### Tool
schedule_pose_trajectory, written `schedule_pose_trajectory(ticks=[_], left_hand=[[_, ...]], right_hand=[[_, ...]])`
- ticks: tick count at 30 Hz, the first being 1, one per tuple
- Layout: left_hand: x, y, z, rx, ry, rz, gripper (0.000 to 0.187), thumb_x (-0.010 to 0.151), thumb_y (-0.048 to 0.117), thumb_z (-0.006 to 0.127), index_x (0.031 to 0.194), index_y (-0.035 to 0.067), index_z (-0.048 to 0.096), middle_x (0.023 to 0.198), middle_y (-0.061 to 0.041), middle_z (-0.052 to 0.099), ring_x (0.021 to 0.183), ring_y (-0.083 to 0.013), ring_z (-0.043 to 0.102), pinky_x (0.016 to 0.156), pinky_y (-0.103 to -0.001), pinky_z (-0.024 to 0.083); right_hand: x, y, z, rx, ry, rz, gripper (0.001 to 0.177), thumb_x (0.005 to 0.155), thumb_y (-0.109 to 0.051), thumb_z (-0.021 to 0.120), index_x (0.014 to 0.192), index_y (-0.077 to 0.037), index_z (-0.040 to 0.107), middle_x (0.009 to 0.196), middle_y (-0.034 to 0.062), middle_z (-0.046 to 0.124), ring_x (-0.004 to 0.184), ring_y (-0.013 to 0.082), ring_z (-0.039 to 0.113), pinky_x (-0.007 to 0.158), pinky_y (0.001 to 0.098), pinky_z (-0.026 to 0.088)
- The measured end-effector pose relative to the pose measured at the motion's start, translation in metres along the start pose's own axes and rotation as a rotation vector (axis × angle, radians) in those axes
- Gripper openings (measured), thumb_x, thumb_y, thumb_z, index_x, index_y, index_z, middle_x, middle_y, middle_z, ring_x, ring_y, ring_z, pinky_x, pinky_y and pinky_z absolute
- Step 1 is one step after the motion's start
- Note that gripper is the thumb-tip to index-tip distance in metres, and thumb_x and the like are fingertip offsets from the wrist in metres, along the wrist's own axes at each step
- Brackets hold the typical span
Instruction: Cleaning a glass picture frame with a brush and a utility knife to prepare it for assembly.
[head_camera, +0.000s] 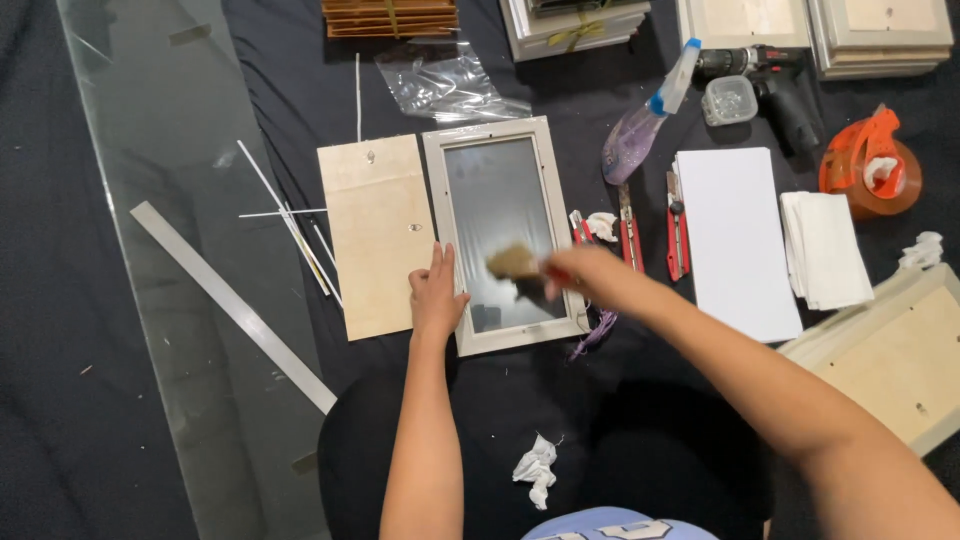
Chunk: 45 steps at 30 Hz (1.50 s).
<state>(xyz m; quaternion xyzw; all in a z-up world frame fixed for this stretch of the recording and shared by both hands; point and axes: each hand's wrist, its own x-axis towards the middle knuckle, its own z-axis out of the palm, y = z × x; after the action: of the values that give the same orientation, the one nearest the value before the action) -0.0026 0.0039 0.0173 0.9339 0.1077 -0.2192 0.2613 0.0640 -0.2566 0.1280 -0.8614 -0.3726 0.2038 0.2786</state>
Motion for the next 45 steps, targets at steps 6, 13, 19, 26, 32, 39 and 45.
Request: schedule_pose_trajectory(ticks=[6,13,19,26,32,39,45], left_hand=[[0.002,0.0,0.003,0.002,0.017,0.003,0.089,0.091,0.022,0.073,0.164,0.018,0.022,0.171,-0.001,0.017,0.133,-0.0316,0.037,0.105,-0.041,0.052],[-0.002,0.001,-0.004,-0.018,0.021,0.014,0.089,0.091,0.021,0.073,0.164,0.017,0.023,0.171,-0.002,0.018,0.132,-0.0338,0.038,0.105,-0.042,0.053],[-0.004,0.004,-0.008,-0.053,-0.004,0.003,0.088,0.091,0.02,0.073,0.164,0.018,0.023,0.171,-0.001,0.018,0.132,-0.0334,0.036,0.108,-0.041,0.05],[-0.002,0.004,-0.005,-0.038,0.019,0.0,0.088,0.091,0.019,0.073,0.164,0.017,0.024,0.171,-0.002,0.019,0.132,-0.0338,0.036,0.111,-0.04,0.047],[0.002,-0.005,-0.002,-0.132,0.0,0.006,0.083,0.094,0.018,0.066,0.165,0.017,0.023,0.172,0.001,0.017,0.136,-0.0344,0.031,0.117,-0.041,0.038],[-0.007,-0.005,-0.008,-0.363,0.014,0.012,0.073,0.094,0.012,0.05,0.164,0.015,0.03,0.171,-0.001,0.022,0.138,-0.0346,0.029,0.118,-0.042,0.031],[-0.008,-0.008,-0.004,-0.438,0.056,0.01,0.071,0.094,0.006,0.045,0.164,0.016,0.032,0.169,0.0,0.028,0.135,-0.0296,0.033,0.115,-0.04,0.033]], right_hand=[[-0.001,-0.005,-0.049,0.137,-0.176,0.218,0.025,0.087,-0.03,0.077,0.105,-0.013,0.076,0.092,0.0151,0.08,0.089,0.0384,0.074,0.084,0.0448,0.055],[0.112,0.095,-0.043,-0.169,0.417,0.146,0.03,0.088,-0.025,0.084,0.114,-0.02,0.069,0.096,0.0046,0.073,0.098,0.0307,0.071,0.086,0.0414,0.053],[0.029,0.019,-0.025,-0.132,0.237,0.033,0.01,0.089,-0.01,0.073,0.098,-0.01,0.069,0.087,0.0124,0.071,0.091,0.0367,0.071,0.084,0.045,0.054],[-0.041,-0.037,-0.047,0.072,-0.142,0.28,0.024,0.09,-0.032,0.072,0.105,-0.012,0.071,0.093,0.0156,0.079,0.095,0.0407,0.073,0.084,0.0498,0.055],[-0.029,-0.054,-0.004,-0.102,0.14,0.26,0.021,0.095,-0.03,0.069,0.107,-0.013,0.069,0.092,0.0134,0.076,0.091,0.0378,0.073,0.08,0.048,0.056],[-0.029,-0.074,0.037,0.172,0.283,0.213,0.019,0.093,-0.029,0.073,0.107,-0.017,0.071,0.091,0.008,0.077,0.091,0.032,0.074,0.082,0.0392,0.057],[-0.044,-0.099,0.064,0.193,0.144,0.093,0.021,0.093,-0.032,0.072,0.101,-0.013,0.067,0.085,0.0116,0.072,0.088,0.0362,0.072,0.077,0.0456,0.057]])
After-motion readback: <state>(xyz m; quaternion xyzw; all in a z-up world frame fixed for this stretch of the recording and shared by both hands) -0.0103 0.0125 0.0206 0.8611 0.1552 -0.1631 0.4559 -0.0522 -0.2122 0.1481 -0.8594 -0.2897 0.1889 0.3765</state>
